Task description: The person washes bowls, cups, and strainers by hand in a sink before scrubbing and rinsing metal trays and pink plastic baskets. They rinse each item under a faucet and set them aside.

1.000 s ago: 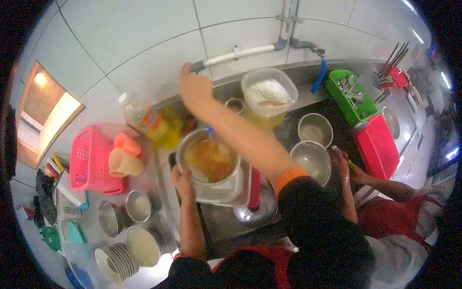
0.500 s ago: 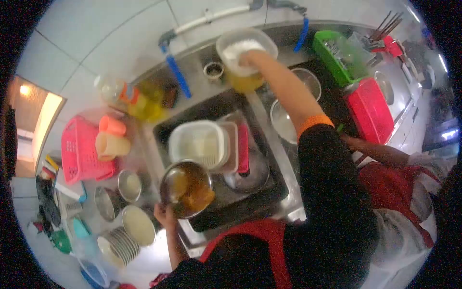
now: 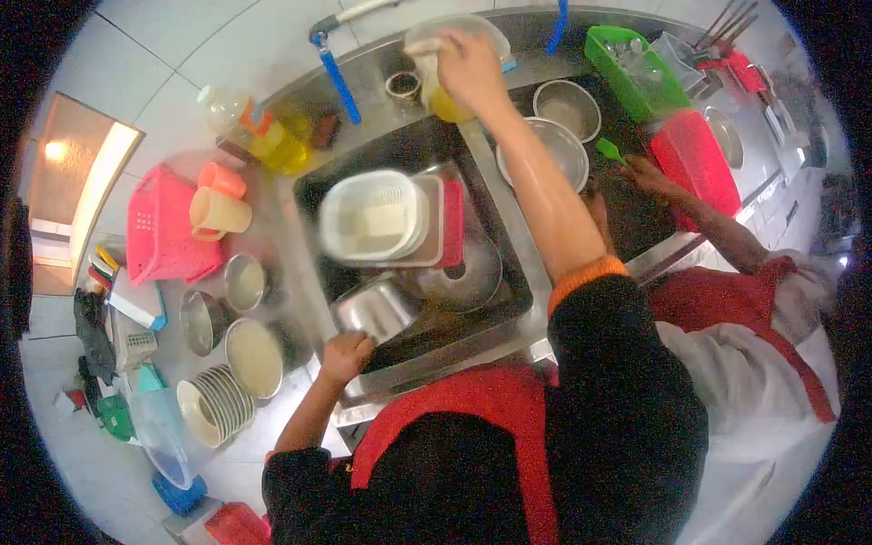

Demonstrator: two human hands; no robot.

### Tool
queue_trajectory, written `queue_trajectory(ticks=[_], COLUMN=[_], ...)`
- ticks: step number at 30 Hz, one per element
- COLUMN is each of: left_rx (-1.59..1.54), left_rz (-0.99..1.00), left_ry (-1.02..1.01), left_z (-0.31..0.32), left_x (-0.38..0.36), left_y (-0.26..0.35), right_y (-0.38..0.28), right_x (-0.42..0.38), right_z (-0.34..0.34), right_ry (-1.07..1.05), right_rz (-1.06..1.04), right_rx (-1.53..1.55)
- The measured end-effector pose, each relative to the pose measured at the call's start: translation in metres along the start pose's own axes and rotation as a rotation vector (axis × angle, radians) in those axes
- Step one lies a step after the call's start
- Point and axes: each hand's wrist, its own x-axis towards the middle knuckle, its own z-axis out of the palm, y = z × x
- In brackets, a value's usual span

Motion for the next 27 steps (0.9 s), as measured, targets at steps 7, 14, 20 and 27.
queue_trajectory(ticks=[7,14,20,27], left_rx=[-0.565,-1.16,-1.209,-1.492], left_rz=[-0.815,-0.853,-0.776,-0.831], left_ry=[0.609,0.783,0.766,0.883], left_z=[0.003,0.022,0.038,0.025], left_x=[0.028,0.089,0.11,0.114], left_y=[-0.004,0.029,0.035,0.028], right_y=[-0.044,-0.069,-0.056,-0.073], right_x=[-0.145,-0.223,-0.249,-0.215], right_z=[-0.019,0.042,0.072,0.076], right_ry=[-0.146,-0.246,-0.438,-0.546], right_rz=[0.845,-0.024,0.311,0.566], right_rx=[0.702,0.306,-0.022,1.038])
